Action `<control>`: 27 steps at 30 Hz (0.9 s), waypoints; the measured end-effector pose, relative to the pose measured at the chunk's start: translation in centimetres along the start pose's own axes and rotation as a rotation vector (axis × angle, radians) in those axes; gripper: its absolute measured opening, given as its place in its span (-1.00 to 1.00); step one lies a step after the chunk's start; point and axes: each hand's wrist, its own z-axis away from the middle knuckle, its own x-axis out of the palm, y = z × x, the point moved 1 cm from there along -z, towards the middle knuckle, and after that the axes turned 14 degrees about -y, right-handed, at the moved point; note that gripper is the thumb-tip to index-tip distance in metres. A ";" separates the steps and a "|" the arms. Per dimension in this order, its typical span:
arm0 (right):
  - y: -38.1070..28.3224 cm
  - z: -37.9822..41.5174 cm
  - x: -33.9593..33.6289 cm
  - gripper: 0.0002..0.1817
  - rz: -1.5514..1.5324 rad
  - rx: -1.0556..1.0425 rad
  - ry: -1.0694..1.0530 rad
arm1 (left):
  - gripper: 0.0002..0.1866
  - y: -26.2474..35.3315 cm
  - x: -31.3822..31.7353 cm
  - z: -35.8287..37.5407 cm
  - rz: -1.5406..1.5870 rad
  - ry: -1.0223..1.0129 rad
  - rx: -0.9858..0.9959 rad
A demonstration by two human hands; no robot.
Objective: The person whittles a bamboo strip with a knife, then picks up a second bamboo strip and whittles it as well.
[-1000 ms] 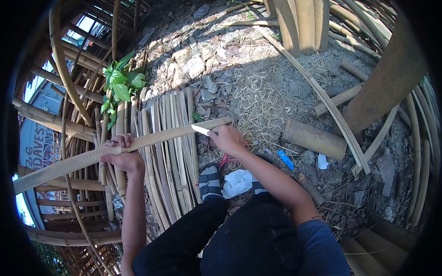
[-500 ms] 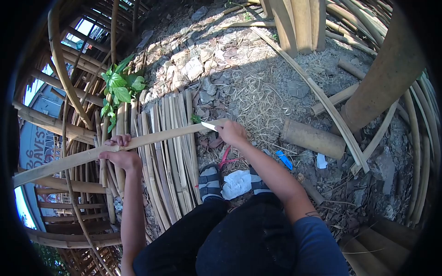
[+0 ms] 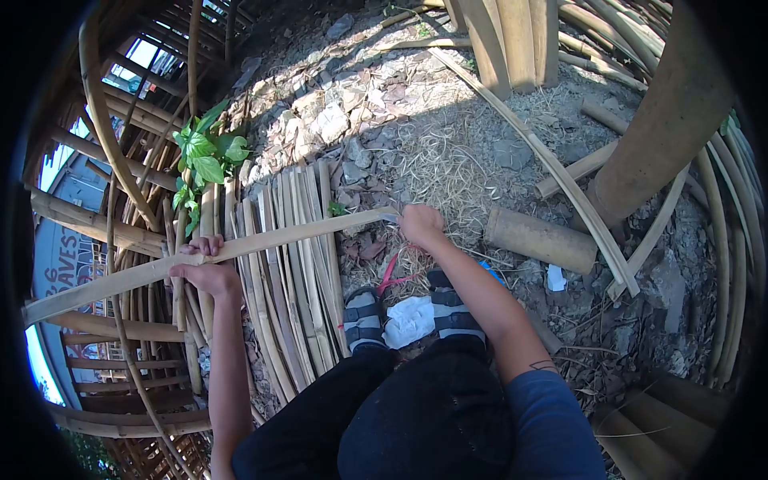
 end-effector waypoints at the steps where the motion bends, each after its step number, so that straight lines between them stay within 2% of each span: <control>1: -0.9 1.0 -0.8 -0.65 0.001 0.004 0.001 | -0.23 0.0 0.2 0.0 0.013 -0.007 -0.004; 3: -2.8 3.0 -1.6 -0.60 -0.313 -0.110 -0.023 | -0.23 -0.1 0.5 0.0 0.004 0.008 0.006; 7: -1.6 1.1 0.8 -0.61 -0.225 -0.084 -0.048 | -0.24 0.0 0.5 0.1 0.005 0.015 -0.003; 9: -0.4 0.8 0.2 -0.64 -0.067 0.001 0.059 | -0.26 0.1 0.4 0.2 0.042 -0.004 0.001; 11: -1.1 1.6 -0.4 -0.65 -0.082 0.006 0.050 | -0.27 0.1 0.5 0.0 0.080 -0.024 -0.003; 13: -2.2 2.5 -0.4 -0.63 -0.350 -0.151 -0.034 | -0.28 0.1 1.0 0.1 0.056 0.029 0.005; 14: -1.9 2.2 0.1 -0.63 -0.348 -0.150 -0.039 | -0.28 0.1 1.1 0.3 0.054 0.033 0.003; 16: -1.0 1.1 1.2 -0.65 -0.150 -0.065 0.046 | -0.28 0.3 1.1 0.1 0.042 0.066 -0.019; 27: -1.5 0.6 1.8 -0.62 -0.175 0.040 0.124 | -0.29 0.1 0.6 -0.3 0.040 0.048 -0.012</control>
